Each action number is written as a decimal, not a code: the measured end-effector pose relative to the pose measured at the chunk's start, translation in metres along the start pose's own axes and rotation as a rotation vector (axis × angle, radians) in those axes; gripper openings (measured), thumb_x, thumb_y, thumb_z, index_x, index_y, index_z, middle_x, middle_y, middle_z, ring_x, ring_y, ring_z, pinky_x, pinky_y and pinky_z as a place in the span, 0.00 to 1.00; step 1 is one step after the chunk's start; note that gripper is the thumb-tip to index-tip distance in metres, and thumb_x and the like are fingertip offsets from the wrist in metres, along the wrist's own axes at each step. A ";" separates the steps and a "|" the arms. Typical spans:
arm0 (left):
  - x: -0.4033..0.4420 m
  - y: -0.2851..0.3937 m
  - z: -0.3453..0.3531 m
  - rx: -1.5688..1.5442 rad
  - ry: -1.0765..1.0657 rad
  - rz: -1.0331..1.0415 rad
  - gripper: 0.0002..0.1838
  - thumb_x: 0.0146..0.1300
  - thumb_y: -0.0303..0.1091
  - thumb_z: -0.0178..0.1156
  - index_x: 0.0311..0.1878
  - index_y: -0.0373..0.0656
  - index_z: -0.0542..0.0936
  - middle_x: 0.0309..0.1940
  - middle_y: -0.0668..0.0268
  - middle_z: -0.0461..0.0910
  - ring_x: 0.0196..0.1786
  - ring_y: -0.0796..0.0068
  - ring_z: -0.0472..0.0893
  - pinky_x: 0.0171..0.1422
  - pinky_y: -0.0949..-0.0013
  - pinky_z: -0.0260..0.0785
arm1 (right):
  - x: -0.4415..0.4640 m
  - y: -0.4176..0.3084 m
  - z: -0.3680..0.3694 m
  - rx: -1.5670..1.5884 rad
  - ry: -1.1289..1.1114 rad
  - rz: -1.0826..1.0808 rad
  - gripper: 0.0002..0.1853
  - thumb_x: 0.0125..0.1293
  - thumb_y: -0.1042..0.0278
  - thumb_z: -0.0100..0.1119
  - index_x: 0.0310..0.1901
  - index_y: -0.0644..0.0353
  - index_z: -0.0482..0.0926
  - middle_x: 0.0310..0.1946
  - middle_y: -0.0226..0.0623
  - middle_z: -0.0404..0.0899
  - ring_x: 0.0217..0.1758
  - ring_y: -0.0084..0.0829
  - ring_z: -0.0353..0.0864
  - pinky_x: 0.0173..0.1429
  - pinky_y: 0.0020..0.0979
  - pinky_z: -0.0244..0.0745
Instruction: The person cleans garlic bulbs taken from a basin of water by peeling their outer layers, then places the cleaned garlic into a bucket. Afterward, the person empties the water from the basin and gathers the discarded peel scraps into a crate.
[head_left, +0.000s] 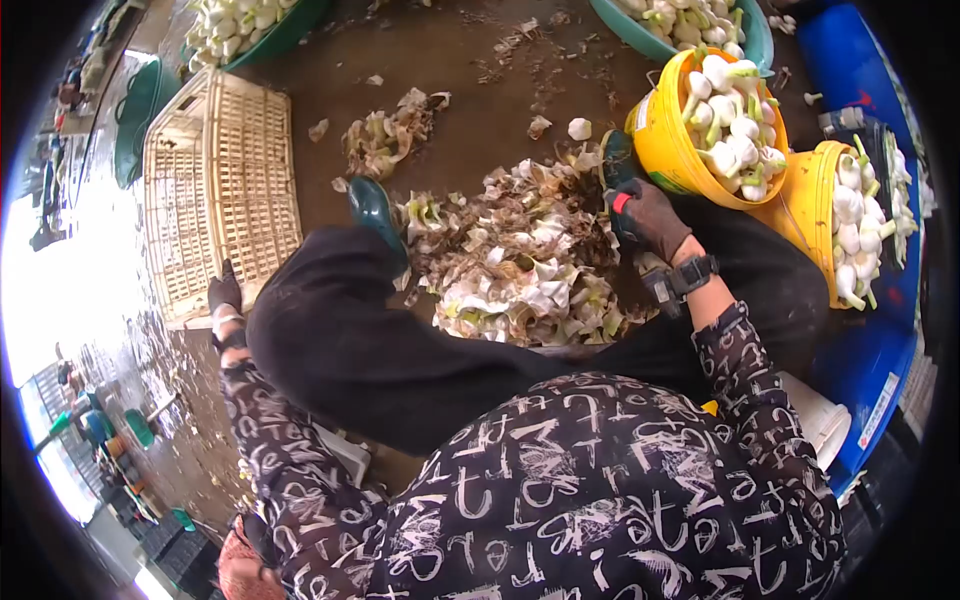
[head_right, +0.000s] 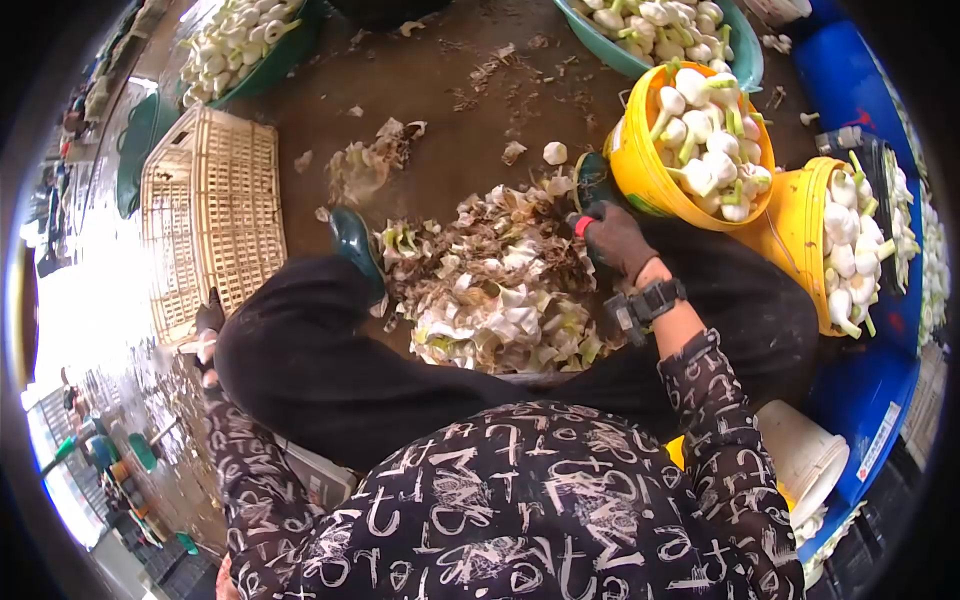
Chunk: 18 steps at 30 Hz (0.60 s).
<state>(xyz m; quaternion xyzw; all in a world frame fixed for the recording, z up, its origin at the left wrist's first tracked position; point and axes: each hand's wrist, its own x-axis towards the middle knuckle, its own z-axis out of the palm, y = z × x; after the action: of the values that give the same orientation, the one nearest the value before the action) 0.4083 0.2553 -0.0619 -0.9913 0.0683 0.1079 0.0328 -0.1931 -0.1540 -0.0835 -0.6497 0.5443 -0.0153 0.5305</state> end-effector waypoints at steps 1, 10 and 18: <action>0.015 0.012 -0.015 0.119 -0.141 0.000 0.48 0.57 0.69 0.45 0.57 0.24 0.67 0.54 0.38 0.69 0.60 0.44 0.68 0.63 0.58 0.62 | 0.003 0.004 -0.004 0.013 0.014 0.003 0.16 0.56 0.56 0.61 0.38 0.61 0.78 0.26 0.38 0.78 0.30 0.31 0.76 0.35 0.29 0.71; -0.042 0.087 -0.158 -0.113 0.217 0.562 0.34 0.61 0.52 0.55 0.62 0.34 0.64 0.57 0.42 0.68 0.61 0.47 0.68 0.62 0.58 0.63 | -0.018 0.005 0.051 0.093 -0.395 0.199 0.42 0.51 0.38 0.61 0.57 0.67 0.66 0.48 0.47 0.73 0.47 0.34 0.71 0.49 0.34 0.66; -0.252 0.122 -0.289 -0.405 0.232 0.926 0.26 0.58 0.23 0.53 0.62 0.45 0.66 0.51 0.48 0.72 0.45 0.54 0.74 0.47 0.63 0.69 | -0.018 0.002 0.091 -0.423 -0.326 0.059 0.62 0.34 0.25 0.62 0.66 0.65 0.55 0.62 0.57 0.61 0.65 0.47 0.63 0.67 0.36 0.59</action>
<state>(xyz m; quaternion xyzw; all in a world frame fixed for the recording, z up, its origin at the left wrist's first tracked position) 0.2076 0.1437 0.2685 -0.8491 0.4807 0.0117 -0.2188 -0.1472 -0.0796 -0.1146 -0.7240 0.4613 0.2190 0.4638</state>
